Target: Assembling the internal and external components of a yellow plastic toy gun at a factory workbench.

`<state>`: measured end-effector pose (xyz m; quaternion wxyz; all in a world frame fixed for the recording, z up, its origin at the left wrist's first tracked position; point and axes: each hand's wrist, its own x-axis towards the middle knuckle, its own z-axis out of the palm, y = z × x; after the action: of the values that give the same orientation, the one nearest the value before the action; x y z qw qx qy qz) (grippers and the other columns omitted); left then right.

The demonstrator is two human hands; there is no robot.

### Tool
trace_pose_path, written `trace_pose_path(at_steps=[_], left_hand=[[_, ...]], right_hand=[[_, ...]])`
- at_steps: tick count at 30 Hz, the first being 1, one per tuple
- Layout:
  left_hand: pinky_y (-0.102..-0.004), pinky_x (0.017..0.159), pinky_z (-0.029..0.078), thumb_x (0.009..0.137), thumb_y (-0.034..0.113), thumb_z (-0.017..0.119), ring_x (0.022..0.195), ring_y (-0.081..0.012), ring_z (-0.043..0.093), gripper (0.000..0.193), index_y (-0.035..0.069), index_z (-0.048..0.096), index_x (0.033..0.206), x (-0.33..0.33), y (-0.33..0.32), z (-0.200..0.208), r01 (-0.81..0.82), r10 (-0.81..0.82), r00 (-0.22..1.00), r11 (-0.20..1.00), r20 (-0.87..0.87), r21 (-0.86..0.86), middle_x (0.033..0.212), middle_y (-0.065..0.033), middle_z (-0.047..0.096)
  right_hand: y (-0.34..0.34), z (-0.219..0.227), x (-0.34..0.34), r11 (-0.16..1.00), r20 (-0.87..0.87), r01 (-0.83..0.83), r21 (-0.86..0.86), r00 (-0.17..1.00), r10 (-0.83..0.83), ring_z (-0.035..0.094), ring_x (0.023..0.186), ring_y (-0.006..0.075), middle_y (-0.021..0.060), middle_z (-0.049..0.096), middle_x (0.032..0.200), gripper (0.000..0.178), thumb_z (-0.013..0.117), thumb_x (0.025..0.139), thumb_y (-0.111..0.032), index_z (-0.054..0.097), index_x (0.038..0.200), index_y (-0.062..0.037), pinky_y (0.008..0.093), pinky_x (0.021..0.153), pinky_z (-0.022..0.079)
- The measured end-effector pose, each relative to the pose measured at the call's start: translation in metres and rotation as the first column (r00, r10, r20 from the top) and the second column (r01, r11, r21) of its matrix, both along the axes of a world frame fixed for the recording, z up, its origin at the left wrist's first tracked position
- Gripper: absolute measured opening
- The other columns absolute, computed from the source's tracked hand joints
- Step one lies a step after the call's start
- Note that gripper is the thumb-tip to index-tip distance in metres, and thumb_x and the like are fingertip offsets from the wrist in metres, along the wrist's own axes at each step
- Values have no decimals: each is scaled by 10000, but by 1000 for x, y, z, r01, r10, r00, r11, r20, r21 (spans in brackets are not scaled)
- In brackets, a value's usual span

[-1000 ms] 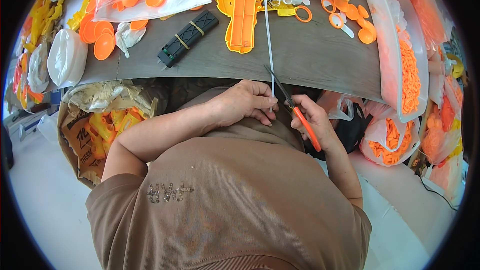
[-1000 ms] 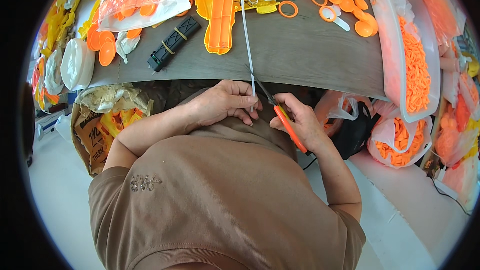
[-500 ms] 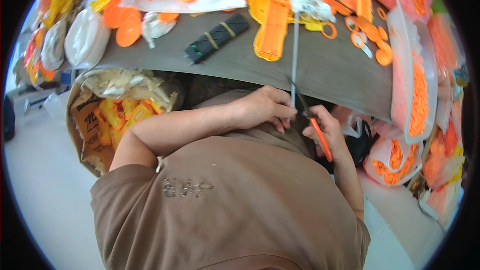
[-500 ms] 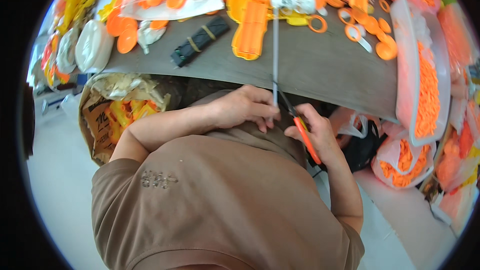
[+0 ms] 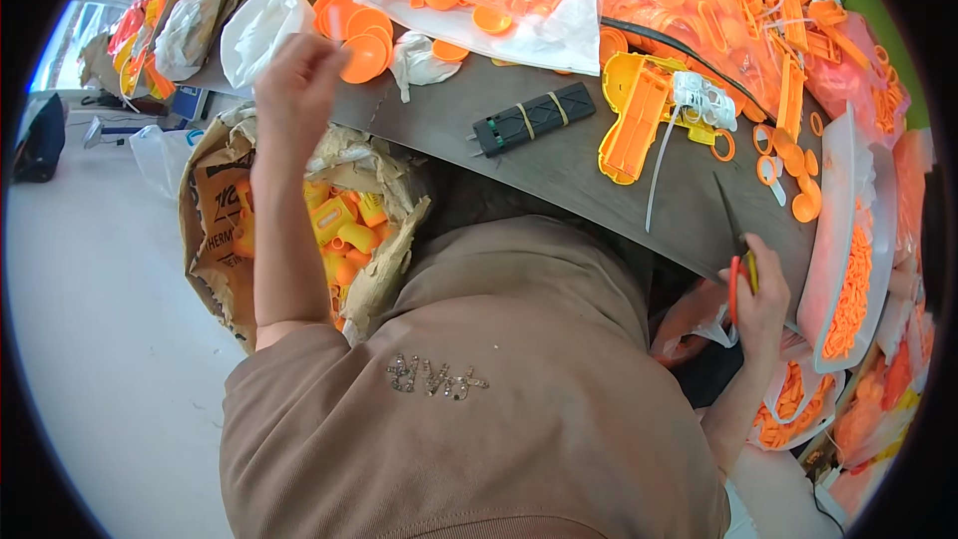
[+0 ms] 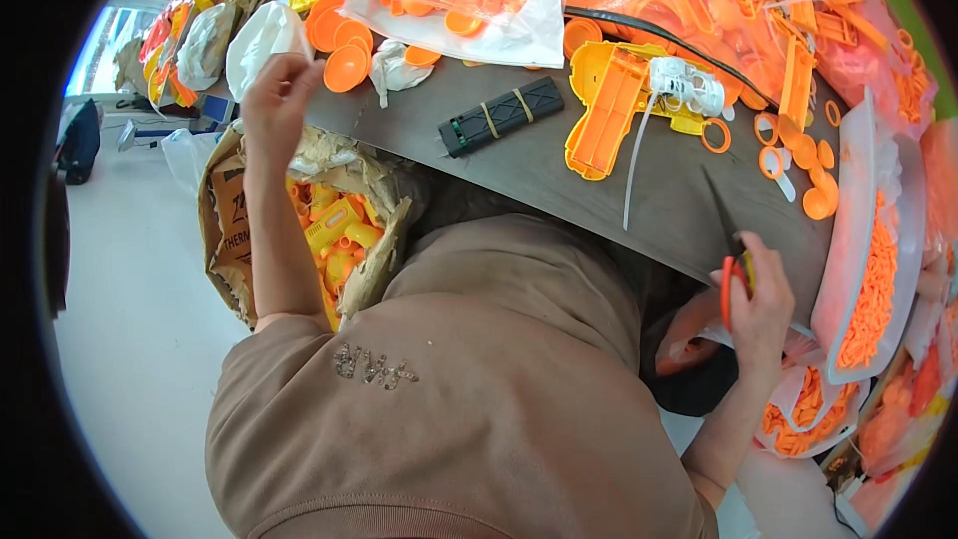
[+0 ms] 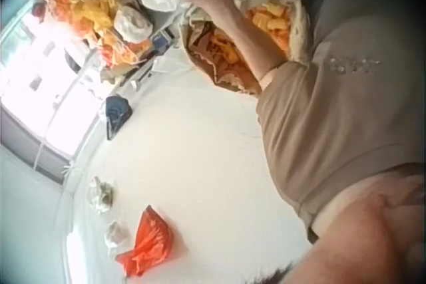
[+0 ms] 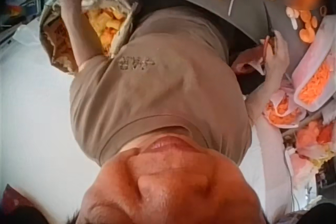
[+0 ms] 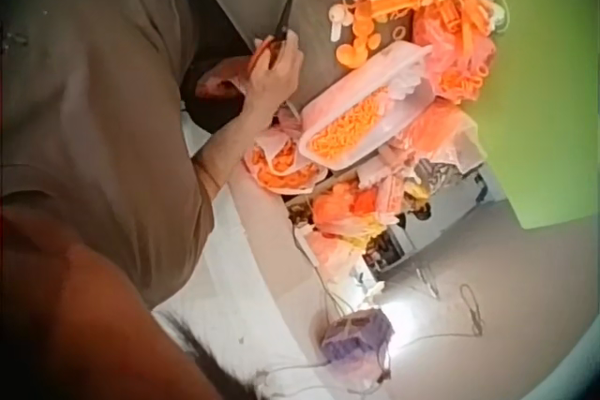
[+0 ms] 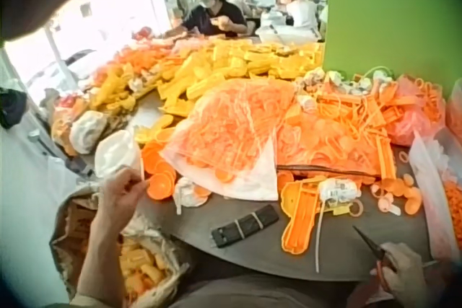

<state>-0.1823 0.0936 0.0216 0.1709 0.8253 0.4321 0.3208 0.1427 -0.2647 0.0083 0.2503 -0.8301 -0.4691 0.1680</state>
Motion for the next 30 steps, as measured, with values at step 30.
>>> trace_pose_path(at_steps=[30], left_hand=[[-452, 902, 399, 677, 30, 692, 993, -273, 554, 348, 16, 605, 1014, 175, -126, -13, 946, -955, 298, 292, -17, 142, 1026, -117, 590]], right_hand=[[59, -31, -61, 907, 141, -97, 409, 989, 42, 539, 636, 298, 123, 496, 774, 192, 627, 757, 58, 510, 896, -3, 375, 559, 444]])
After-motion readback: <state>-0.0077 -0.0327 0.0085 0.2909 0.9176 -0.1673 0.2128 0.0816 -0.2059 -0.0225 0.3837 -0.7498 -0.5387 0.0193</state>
